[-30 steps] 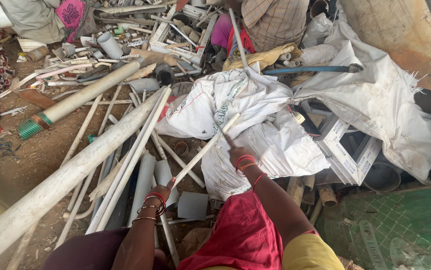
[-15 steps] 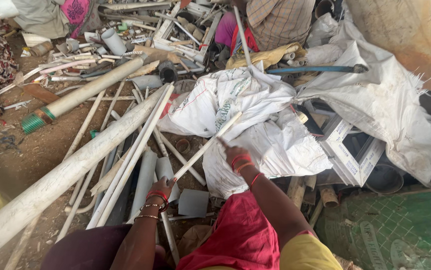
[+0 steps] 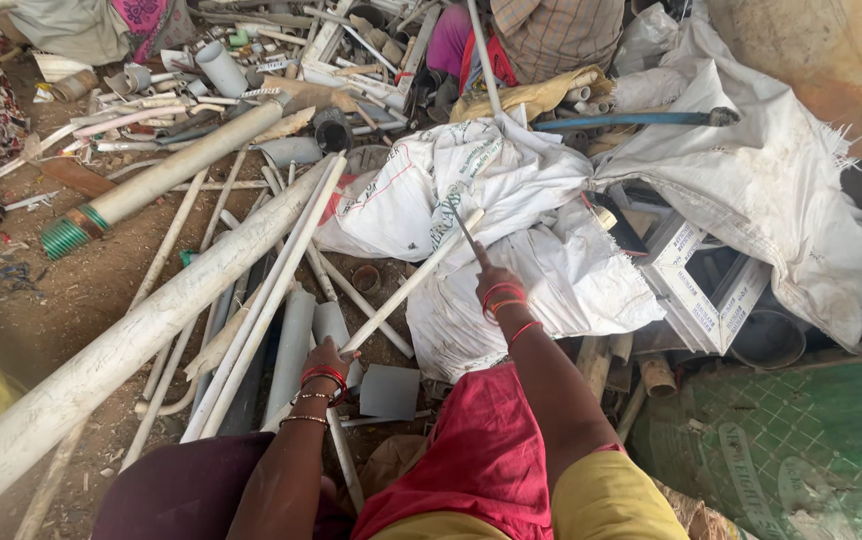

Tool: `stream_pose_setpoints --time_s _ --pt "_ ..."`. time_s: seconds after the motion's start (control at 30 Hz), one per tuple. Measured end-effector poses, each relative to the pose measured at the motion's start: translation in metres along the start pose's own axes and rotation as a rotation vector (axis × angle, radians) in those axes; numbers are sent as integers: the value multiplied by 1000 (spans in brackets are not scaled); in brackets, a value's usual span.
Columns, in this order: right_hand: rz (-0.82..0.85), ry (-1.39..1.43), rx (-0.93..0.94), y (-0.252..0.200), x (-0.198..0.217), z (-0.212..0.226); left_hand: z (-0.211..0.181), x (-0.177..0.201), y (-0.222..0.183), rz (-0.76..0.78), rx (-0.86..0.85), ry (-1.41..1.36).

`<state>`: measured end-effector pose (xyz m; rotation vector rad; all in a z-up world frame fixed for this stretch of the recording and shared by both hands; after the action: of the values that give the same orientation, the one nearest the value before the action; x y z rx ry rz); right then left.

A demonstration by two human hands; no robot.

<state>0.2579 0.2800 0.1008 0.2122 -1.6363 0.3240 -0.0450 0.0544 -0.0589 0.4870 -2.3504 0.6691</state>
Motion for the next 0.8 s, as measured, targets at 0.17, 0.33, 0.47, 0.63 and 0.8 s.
stream_pose_setpoints --time_s 0.17,0.33,0.47,0.63,0.8 --pt "131 -178 276 -58 -27 60 -3 8 -7 -18 2 -11" --pt "17 -69 47 -48 4 5 -6 4 -7 116 30 -38" --pt "44 -89 241 -59 -18 37 -8 7 0 84 -111 -90" --pt "19 -169 221 -48 -30 34 10 -6 8 206 54 -224" --pt "107 93 28 -15 -7 8 26 -16 6 386 295 -543"
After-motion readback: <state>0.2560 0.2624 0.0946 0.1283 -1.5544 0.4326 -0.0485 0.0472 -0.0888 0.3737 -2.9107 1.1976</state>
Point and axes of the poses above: each hand's wrist, its own y-axis towards the middle knuckle, its own x-axis out of the back of the hand, z = x × y, the point moved 7 cm from there along y, towards the middle knuckle, and after that the axes turned 15 degrees about -y, right-handed, at the moved point
